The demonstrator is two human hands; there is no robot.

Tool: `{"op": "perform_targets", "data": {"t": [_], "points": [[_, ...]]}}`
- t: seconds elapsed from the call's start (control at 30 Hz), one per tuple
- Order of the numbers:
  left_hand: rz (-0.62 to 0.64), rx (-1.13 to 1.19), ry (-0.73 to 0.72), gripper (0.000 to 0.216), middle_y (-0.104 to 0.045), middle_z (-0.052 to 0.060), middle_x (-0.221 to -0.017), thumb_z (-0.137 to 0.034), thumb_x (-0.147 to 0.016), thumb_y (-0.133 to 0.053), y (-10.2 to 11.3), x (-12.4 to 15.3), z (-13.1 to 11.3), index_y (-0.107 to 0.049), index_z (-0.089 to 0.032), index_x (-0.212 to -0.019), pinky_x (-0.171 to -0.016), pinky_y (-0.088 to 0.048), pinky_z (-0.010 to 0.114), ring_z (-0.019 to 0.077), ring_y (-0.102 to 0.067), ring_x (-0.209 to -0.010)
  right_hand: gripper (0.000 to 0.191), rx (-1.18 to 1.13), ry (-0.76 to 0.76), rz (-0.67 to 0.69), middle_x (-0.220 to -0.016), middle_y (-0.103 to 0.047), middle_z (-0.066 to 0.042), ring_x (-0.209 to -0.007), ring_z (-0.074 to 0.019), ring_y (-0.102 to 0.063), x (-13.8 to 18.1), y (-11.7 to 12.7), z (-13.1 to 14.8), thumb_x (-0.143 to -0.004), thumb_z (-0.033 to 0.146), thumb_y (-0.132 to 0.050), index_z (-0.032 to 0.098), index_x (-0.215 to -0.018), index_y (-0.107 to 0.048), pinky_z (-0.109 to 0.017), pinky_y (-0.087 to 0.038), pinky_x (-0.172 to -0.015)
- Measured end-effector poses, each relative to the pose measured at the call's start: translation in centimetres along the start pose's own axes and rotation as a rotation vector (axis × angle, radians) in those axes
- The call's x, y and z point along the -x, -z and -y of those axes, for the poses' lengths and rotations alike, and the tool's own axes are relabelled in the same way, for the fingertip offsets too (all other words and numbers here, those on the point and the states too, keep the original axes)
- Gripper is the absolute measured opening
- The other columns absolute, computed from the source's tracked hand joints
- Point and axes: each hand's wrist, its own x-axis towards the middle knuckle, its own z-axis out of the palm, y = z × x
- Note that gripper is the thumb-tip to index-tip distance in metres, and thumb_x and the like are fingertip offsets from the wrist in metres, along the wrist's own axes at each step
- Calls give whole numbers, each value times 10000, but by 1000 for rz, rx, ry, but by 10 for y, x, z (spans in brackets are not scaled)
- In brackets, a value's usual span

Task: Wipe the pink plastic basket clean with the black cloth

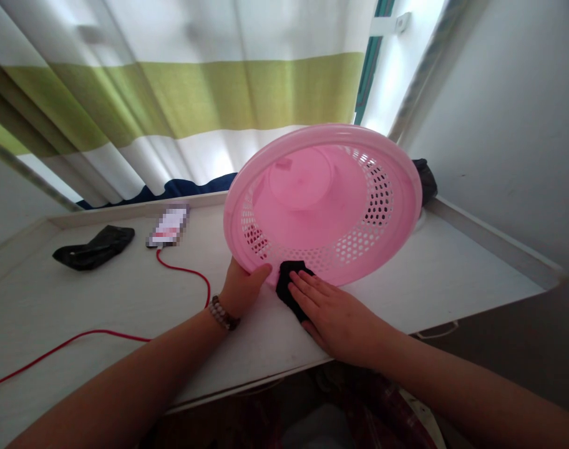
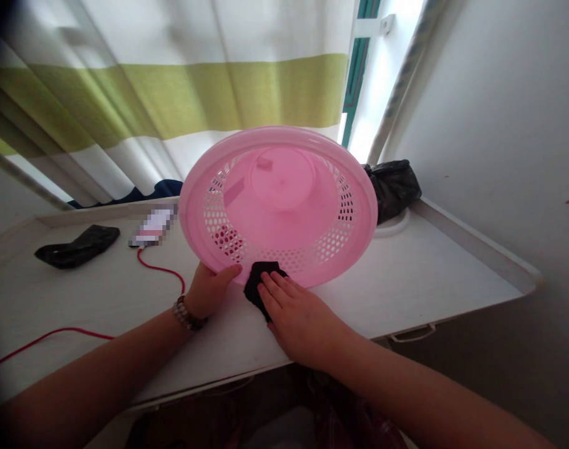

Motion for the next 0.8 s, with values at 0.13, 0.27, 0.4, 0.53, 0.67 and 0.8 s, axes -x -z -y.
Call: {"op": "perform_targets", "data": {"t": [0.13, 0.27, 0.4, 0.53, 0.67, 0.8], "points": [[1, 11, 18, 569, -606, 135, -1180, -231, -714, -657, 0, 0, 0, -474, -122, -1242, -1014, -405, 494, 268, -575, -1093, 562, 160, -102, 19, -1416, -375, -225, -1325, -309, -328, 14, 4, -9, -864, 270, -470, 9, -1358, -409, -447, -291, -1092], [30, 38, -22, 570, -573, 140, -1233, -244, -729, -650, 0, 1, -3, -469, -134, -1258, -1018, -409, 475, 265, -563, -1114, 526, 257, -167, 34, -1368, -449, -211, -1288, -301, -391, 24, 12, -17, -868, 306, -479, 21, -1310, -482, -438, -304, -1083], [17, 15, -27, 581, -566, 148, -1242, -242, -725, -650, 0, 2, -4, -465, -130, -1264, -1011, -416, 486, 272, -574, -1096, 491, 286, -173, 42, -1359, -458, -211, -1281, -301, -402, 20, 10, -17, -886, 271, -445, 25, -1309, -485, -447, -312, -1073], [-3, -16, -23, 601, -580, 151, -1223, -239, -722, -647, 0, 3, -2, -449, -119, -1276, -1010, -416, 494, 284, -552, -1135, 493, 278, -155, 31, -1379, -425, -225, -1291, -315, -384, 9, 0, -12, -888, 229, -422, 7, -1327, -453, -453, -321, -1065], [-8, -30, -43, 594, -539, 139, -1287, -234, -726, -642, 0, 2, -2, -456, -136, -1282, -1037, -396, 489, 286, -515, -1190, 512, 254, -126, 14, -1397, -401, -223, -1302, -310, -367, -1, -8, -5, -869, 151, -391, 3, -1359, -404, -440, -327, -1061], [12, -19, -66, 583, -515, 114, -1325, -220, -733, -631, 1, 2, -4, -462, -160, -1288, -1059, -380, 482, 281, -493, -1218, 523, 255, -118, 3, -1391, -397, -242, -1302, -316, -365, -1, -8, -4, -865, 161, -399, -13, -1358, -398, -440, -322, -1063]]}}
